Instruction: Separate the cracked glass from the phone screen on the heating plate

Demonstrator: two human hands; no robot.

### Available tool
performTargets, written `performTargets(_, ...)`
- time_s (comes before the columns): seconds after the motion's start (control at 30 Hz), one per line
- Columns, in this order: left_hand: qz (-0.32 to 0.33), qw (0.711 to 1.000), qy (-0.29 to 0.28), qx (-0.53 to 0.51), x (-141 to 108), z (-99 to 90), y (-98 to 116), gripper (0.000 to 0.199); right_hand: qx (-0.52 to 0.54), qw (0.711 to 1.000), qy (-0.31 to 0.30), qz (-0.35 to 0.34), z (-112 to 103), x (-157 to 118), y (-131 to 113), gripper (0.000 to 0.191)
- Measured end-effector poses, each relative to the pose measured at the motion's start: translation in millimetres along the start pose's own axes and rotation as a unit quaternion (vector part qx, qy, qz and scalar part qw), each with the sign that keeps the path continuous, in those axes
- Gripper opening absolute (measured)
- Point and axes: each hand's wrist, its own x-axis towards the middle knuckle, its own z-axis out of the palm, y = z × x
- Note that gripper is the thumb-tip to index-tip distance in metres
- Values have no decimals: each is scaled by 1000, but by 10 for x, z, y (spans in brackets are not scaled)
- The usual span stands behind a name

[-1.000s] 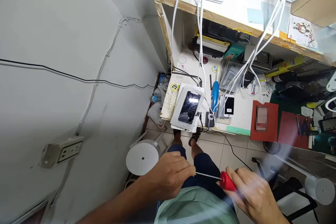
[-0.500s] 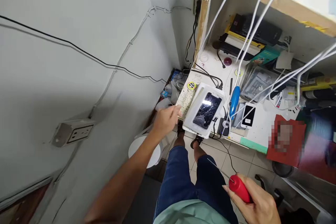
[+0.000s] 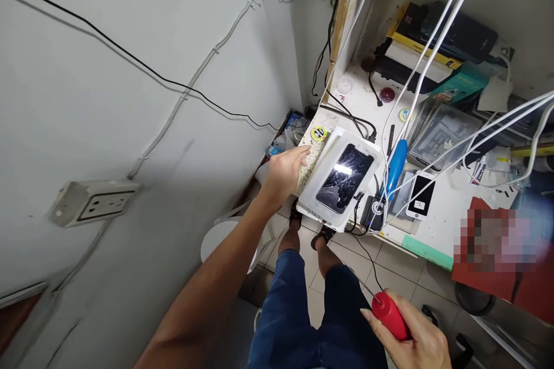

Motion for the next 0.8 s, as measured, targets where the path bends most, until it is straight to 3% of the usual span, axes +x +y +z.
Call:
performTargets(0.23,-30,995,73,-56,-16,-72,-101,31,-12,998,-10,56,66,-90,26,41)
performTargets(0.37,-19,996,53,-62,-17,-222,-147,25,-5,999,-12,44,137,63,-79,35)
performTargets(0.47,28,998,34,-53,-29,-373,-32,18,-30,998,10,55,137,252,-159,35)
performTargets(0.57,133,989,-35,-45,-49,-471,168,13,-60,996,32,62,102,422,-158,38)
performTargets(0.7,310,934,-179,13,-53,-430,387,36,-102,991,51,64,82,561,-69,35)
performTargets(0.8,351,903,-241,62,-28,-343,450,43,-142,986,58,69,92,620,-30,35)
